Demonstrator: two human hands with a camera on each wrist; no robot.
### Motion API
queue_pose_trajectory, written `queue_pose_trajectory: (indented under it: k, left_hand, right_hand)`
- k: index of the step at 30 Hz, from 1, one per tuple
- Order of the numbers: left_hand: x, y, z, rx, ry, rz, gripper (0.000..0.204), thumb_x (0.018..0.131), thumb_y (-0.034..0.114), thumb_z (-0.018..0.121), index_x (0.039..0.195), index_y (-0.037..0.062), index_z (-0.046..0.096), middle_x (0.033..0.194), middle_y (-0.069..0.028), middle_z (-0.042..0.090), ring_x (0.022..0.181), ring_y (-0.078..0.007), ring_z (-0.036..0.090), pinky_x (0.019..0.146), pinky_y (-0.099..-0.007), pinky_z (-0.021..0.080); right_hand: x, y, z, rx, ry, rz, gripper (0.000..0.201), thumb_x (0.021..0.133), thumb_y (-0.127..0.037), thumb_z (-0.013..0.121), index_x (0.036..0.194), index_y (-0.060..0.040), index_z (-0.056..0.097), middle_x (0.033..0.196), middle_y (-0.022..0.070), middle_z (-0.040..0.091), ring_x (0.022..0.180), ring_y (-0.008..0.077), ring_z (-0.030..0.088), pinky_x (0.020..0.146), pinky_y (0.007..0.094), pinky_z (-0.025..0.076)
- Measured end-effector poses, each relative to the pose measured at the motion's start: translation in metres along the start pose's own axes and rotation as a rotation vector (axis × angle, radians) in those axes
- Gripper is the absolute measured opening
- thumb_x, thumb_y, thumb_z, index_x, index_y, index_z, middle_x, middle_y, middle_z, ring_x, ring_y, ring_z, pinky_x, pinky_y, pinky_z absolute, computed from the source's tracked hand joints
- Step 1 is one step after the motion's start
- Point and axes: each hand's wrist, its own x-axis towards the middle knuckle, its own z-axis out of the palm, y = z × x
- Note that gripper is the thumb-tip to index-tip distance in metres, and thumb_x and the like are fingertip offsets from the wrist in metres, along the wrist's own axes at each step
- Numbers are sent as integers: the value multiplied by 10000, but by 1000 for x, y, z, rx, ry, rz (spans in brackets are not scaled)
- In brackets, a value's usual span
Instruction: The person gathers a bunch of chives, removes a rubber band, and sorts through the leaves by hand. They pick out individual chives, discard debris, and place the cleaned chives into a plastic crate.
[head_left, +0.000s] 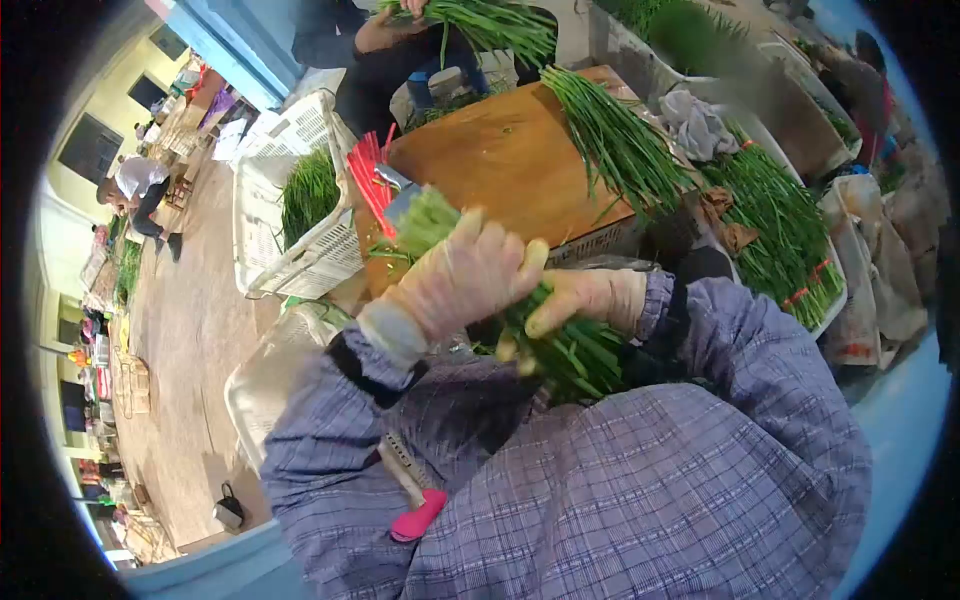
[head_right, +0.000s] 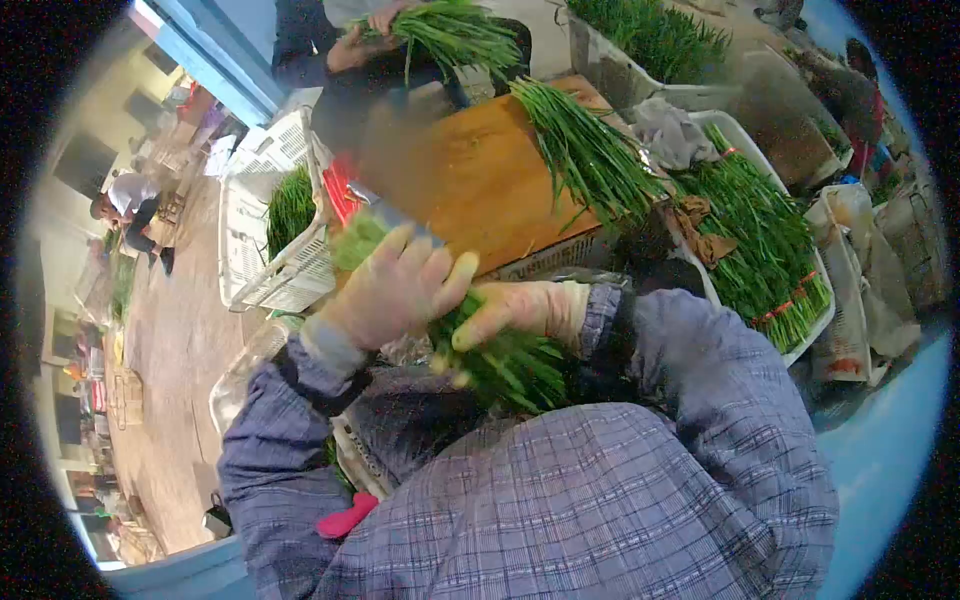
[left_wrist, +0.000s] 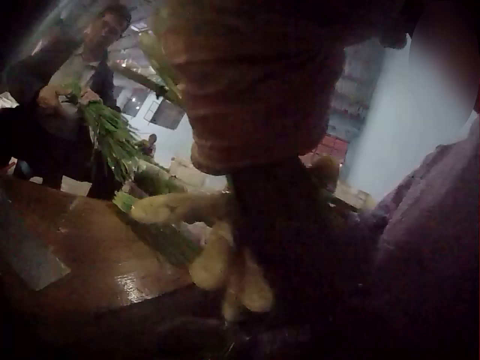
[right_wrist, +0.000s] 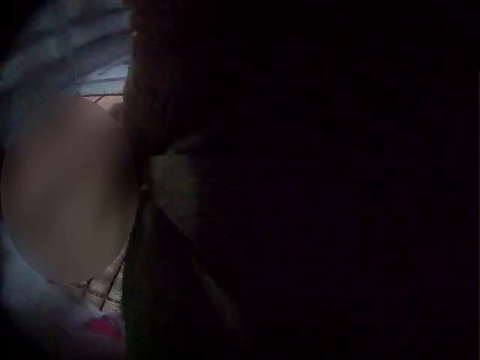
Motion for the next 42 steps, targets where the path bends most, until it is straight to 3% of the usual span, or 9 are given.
queue_pose_trajectory:
  k: [5,8,15,20,22,25,29,35,42]
  left_hand:
    - [8,-3,66,22,263,-306,701,788,218,596,1426,84,337,1488,-252,221,1425,-300,182,1154,-457,155]
    - [15,32,114,-1290,868,-1004,903,734,106,710,1481,99,202,1475,-179,267,1391,-291,225,1140,-384,188]
    - [56,94,153,-2709,710,-1017,683,867,179,658,1430,46,294,1364,-99,421,1221,-225,449,1018,-369,390]
    - [76,77,192,-2847,493,-1179,570,861,192,634,1358,34,405,1252,-110,516,1118,-228,532,936,-362,465]
    - [77,80,206,-2815,471,-1442,687,801,179,664,1402,39,362,1092,-113,595,887,-216,619,796,-339,524]
    - [84,64,193,-2953,591,-823,817,750,166,712,1446,57,299,956,-81,622,731,-170,609,660,-304,527]
    - [74,35,194,-2746,242,-823,910,688,146,749,1461,66,275,848,-51,616,667,-129,570,578,-249,479]
    - [55,52,188,-2730,73,-1127,765,701,184,722,1383,31,410,859,-39,623,685,-132,572,629,-267,483]
    - [37,80,200,-2822,150,-1167,738,683,225,711,1344,10,460,867,-39,632,690,-127,580,647,-255,491]
  right_hand:
    - [-1,-7,-34,70,380,-225,301,812,-152,669,1067,-14,589,944,97,661,755,192,654,698,315,541]
    - [5,-15,-61,-48,544,-376,328,774,-156,700,1057,-27,596,928,62,645,804,158,617,745,308,510]
    - [32,-5,-88,-402,742,-557,861,856,-455,658,1433,41,255,1412,160,402,1311,226,345,1094,348,273]
    - [-5,-9,-122,-1057,865,-192,794,906,-592,459,1425,-15,288,1346,307,420,1184,424,487,1015,414,398]
    - [-43,-9,-172,-1691,691,-726,607,940,-520,450,1371,-94,421,1321,263,467,1160,383,521,988,412,424]
    - [-146,-53,-181,-1021,1300,-331,323,885,-317,592,1054,-51,664,1023,112,658,925,228,623,818,323,489]
    - [-263,-20,-213,-1112,1472,393,548,706,-376,724,1135,-46,637,972,160,678,908,299,654,798,357,507]
    - [-280,77,-246,-882,1526,149,516,773,-148,688,1264,-63,553,1038,78,665,916,186,644,806,305,506]
    - [-277,-69,-152,-504,1588,-326,296,885,-90,548,1163,7,580,983,101,667,743,152,620,664,287,526]
